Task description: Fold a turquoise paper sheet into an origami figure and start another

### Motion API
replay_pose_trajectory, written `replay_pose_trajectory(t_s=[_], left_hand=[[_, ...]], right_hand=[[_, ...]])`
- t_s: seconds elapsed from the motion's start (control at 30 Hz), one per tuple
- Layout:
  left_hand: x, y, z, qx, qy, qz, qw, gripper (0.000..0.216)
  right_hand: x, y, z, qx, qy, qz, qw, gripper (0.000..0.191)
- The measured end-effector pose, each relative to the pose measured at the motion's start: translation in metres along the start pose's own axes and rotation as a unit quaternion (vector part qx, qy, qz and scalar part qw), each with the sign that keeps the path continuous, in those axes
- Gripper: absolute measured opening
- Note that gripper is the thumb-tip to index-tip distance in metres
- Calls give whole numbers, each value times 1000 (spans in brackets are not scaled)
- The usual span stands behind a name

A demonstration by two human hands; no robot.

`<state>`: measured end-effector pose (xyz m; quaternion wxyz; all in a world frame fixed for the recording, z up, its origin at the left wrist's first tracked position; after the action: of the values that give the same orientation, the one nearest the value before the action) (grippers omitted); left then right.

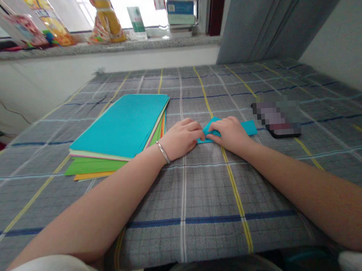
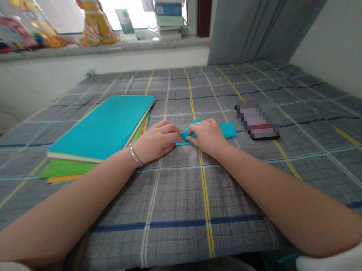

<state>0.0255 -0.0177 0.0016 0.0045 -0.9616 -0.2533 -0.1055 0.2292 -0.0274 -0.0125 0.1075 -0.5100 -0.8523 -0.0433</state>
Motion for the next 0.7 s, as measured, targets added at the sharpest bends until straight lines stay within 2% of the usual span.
replay_pose_trajectory(t_s=[0.03, 0.1, 0.27, 0.53, 0.7], left_hand=[[1, 0, 2, -1, -13, 48, 999, 22], [2, 0, 6, -7, -22, 92, 996, 27], [3, 0, 12, 18, -5, 93, 995, 30], [9, 11, 8, 95, -50, 81, 991, 30], [5, 8, 2, 129, -65, 90, 985, 30]], right_hand=[[0, 0, 0, 1, -2, 2, 1000, 16], [0, 0, 1, 7, -3, 5, 1000, 16], [1, 1, 2, 20, -6, 8, 1000, 17], [1, 4, 5, 45, -9, 12, 999, 17], [1, 5, 5, 54, -22, 15, 998, 18]])
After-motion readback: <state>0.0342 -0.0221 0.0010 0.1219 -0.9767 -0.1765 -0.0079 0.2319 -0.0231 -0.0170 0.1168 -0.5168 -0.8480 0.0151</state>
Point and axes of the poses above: each hand's wrist, its own x-axis towards the middle knuckle, its own z-axis out of the palm, y = z × x, the point moved 1 cm from there along x, towards the middle knuckle, and after that the axes turned 6 degrees about -y, right-handed, at the moved point
